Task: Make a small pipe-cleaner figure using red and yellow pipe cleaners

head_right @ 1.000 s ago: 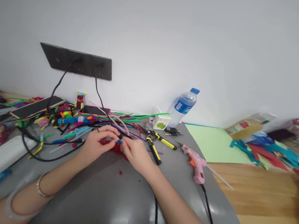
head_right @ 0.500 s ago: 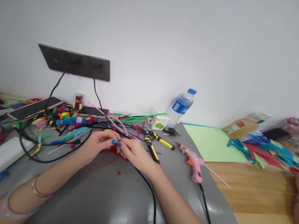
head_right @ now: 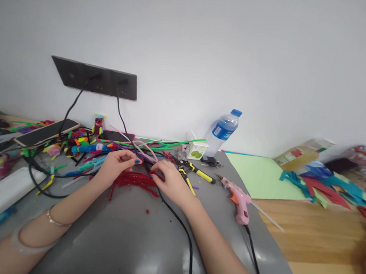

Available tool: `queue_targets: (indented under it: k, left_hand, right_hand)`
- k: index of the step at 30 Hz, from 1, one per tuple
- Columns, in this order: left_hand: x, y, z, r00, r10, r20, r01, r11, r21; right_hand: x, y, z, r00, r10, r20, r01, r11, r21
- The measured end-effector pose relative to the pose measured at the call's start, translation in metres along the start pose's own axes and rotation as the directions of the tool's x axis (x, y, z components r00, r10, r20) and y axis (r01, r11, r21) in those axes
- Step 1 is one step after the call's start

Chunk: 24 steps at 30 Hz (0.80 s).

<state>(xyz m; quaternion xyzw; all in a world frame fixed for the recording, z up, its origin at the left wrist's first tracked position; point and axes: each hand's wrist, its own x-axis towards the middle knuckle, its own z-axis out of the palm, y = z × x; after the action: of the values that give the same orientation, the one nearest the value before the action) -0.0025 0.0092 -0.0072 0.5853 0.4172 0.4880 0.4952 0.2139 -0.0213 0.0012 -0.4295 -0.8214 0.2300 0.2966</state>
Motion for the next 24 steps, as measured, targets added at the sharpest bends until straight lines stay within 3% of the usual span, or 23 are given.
queue_targets:
  k: [5,12,16,19,24]
  left_hand:
    - [0.002,-0.001,0.0,1.0,-0.003,0.012,0.003,1.0,-0.009]
    - [0.004,-0.004,0.003,0.999,0.021,0.033,-0.02,0.999,-0.028]
    - [0.003,-0.005,0.003,0.988,0.121,-0.095,-0.124,0.992,-0.022]
    - [0.003,-0.004,0.001,0.947,0.239,-0.213,-0.244,0.97,0.006]
    - [0.001,-0.002,0.002,0.934,0.279,-0.223,-0.292,0.956,-0.028]
  right_hand:
    - [-0.001,-0.004,0.001,0.996,-0.027,0.085,0.038,0.99,-0.136]
    - [0.0,-0.004,0.011,0.992,-0.116,0.039,0.121,0.979,-0.164]
    - [0.002,-0.005,0.01,0.992,-0.1,-0.081,0.101,0.995,0.016]
    - [0.003,-0.007,0.004,0.985,-0.076,-0.155,0.098,0.985,0.14]
    - [0.004,-0.006,0.002,0.958,0.075,-0.278,0.017,0.95,0.313]
